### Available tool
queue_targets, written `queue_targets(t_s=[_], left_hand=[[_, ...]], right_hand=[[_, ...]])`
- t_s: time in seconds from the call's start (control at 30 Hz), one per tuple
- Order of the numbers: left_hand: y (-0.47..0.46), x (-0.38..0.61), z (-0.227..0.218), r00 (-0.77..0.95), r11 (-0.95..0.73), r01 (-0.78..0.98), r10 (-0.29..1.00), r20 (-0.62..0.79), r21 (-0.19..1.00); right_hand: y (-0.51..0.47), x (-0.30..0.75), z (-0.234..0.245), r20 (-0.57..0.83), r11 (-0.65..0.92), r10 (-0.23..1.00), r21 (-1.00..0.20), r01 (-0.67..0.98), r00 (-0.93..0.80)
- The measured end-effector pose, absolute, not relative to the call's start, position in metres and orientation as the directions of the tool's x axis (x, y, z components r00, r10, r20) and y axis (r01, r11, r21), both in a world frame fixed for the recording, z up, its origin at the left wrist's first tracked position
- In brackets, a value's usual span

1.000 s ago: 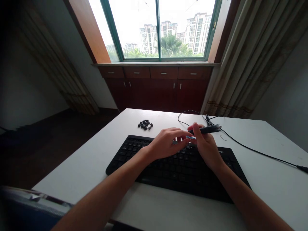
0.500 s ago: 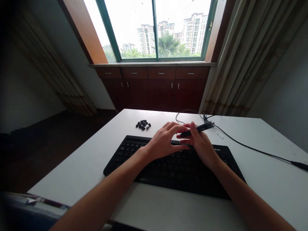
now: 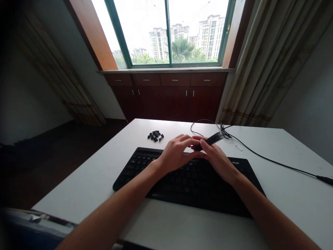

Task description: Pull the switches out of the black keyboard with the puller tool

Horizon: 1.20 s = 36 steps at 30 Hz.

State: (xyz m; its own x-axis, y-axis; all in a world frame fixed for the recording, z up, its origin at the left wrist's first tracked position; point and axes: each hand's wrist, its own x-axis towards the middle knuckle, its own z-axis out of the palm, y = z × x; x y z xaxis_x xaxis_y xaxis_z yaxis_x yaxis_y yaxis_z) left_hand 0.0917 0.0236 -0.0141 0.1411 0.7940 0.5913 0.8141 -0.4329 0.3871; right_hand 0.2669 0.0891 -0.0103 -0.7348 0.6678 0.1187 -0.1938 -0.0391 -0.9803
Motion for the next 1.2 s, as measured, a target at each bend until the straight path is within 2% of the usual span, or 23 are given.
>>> queue_targets(t_s=[0.33, 0.47, 0.67, 0.83, 0.93, 1.03, 1.13, 1.2], left_hand=[[0.023, 0.093, -0.015, 0.162, -0.474, 0.776, 0.787, 0.595, 0.416], [0.024, 0.097, -0.015, 0.081, -0.443, 0.726, 0.814, 0.575, 0.525], [0.026, 0.101, -0.016, -0.002, -0.425, 0.582, 0.852, 0.523, 0.694], [0.027, 0.101, -0.015, -0.040, -0.390, 0.535, 0.874, 0.484, 0.750], [0.027, 0.101, -0.012, -0.106, -0.342, 0.500, 0.887, 0.449, 0.795], [0.028, 0.099, -0.011, -0.170, -0.301, 0.451, 0.895, 0.412, 0.840], [0.031, 0.099, -0.013, -0.207, -0.283, 0.407, 0.897, 0.390, 0.868], [0.032, 0.098, -0.015, -0.214, -0.274, 0.388, 0.902, 0.376, 0.880]], right_hand=[[0.092, 0.267, -0.012, 0.122, -0.083, 0.720, -0.962, -0.260, -0.683], [0.093, 0.267, -0.013, 0.152, -0.054, 0.730, -0.959, -0.277, -0.667], [0.092, 0.263, -0.014, 0.258, 0.141, 0.765, -0.961, -0.238, -0.591], [0.096, 0.263, -0.012, 0.302, 0.214, 0.860, -0.945, -0.246, -0.412], [0.099, 0.266, -0.008, 0.313, 0.272, 0.895, -0.948, -0.167, -0.319], [0.100, 0.266, -0.007, 0.272, 0.255, 0.897, -0.962, -0.096, -0.348], [0.099, 0.263, -0.012, 0.215, 0.172, 0.897, -0.975, -0.143, -0.387], [0.099, 0.262, -0.015, 0.265, 0.204, 0.883, -0.960, -0.192, -0.386]])
